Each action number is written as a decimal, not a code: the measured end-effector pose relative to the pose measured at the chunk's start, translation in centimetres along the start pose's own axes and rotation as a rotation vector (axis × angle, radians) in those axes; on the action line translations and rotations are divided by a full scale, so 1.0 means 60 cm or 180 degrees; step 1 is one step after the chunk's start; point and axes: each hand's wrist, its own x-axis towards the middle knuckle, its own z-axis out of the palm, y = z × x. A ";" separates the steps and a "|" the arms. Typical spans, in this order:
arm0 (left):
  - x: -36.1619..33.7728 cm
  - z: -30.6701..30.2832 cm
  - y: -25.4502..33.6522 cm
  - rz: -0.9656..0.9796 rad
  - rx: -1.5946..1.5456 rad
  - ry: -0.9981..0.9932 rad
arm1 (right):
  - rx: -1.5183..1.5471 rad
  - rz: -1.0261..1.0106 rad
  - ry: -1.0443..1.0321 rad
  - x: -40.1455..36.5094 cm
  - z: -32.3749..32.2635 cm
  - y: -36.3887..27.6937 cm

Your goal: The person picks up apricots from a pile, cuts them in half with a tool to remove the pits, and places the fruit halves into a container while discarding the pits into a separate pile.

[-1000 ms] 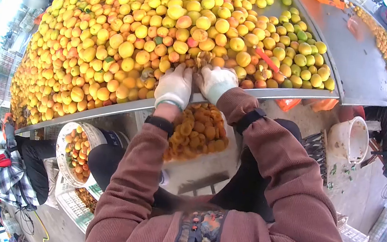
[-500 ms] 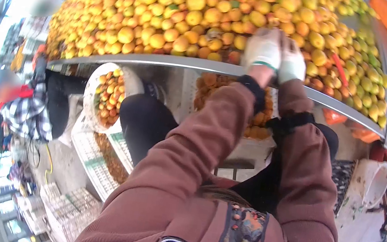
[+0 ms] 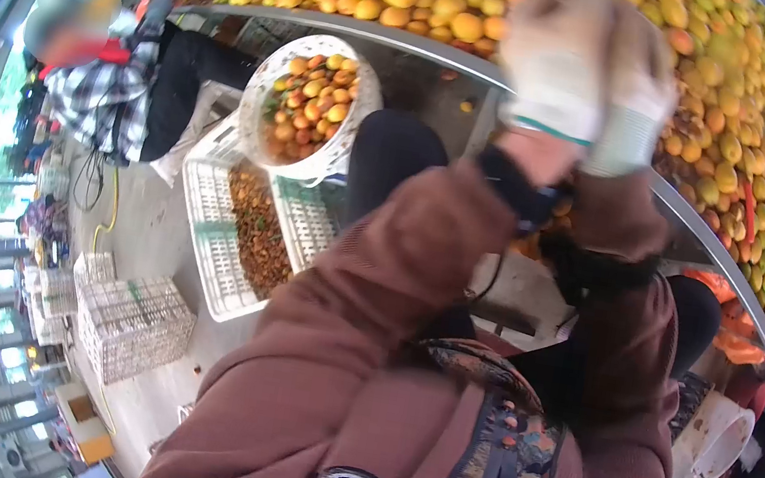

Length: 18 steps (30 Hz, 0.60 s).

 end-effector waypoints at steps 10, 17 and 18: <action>-0.071 -0.671 0.224 -0.0299 0.1323 0.2078 | 0.4509 0.3078 -0.2957 -0.043 0.049 -0.694; -0.266 -0.946 0.212 -0.1966 0.1329 0.2679 | 0.3984 0.2354 -0.3938 -0.182 0.129 -0.717; -0.274 -0.961 0.223 -0.1963 0.1155 0.2777 | 0.4168 0.2381 -0.3634 -0.167 0.120 -0.684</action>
